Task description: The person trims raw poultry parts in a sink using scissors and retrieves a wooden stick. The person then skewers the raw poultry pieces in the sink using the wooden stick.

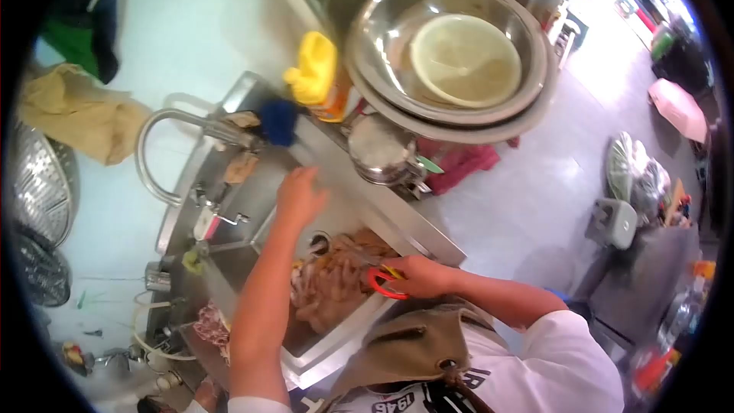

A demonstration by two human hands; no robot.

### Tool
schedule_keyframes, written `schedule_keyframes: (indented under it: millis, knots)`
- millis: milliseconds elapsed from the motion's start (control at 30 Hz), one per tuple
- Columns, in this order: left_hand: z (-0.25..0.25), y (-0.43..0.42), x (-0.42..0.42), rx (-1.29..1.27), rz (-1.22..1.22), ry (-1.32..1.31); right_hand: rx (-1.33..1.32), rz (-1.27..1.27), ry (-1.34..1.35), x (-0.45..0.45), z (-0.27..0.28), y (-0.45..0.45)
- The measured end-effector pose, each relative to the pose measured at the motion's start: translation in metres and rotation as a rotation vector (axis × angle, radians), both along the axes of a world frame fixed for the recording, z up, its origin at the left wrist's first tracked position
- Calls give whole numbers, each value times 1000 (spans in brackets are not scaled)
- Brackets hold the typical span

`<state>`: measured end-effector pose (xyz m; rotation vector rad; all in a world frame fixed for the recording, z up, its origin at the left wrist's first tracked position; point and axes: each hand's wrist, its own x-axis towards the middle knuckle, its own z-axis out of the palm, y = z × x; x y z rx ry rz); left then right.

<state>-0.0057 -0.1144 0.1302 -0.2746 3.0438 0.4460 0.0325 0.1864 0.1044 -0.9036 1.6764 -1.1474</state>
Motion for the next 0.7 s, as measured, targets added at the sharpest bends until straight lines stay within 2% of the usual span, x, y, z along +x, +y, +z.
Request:
schedule_keyframes:
  millis: [100, 167, 267, 367, 500, 567, 667, 700]
  knots:
    - [-4, 76, -36, 33, -92, 34, 40, -127, -35, -2, 21, 20]
    - [8, 111, -56, 96, 50, -45, 142, -190, -78, -6, 31, 32]
    - [-4, 129, -79, 105, 99, 101, 122, -291, -50, -10, 40, 71]
    - [-18, 137, -86, 50, 183, 150, 183, -422, -132, -11, 45, 109]
    - [-19, 137, -80, 42, 282, 86, 294, -690, -147, -24, 48, 124]
    - [-21, 126, -75, 61, 317, 71, 268, -745, 38, -35, 33, 121]
    - [-25, 112, -67, 60, 358, 64, 267, -608, 324, -69, 26, 100]
    - [-25, 108, -65, 56, 364, 52, 175, -587, 402, -82, 16, 92]
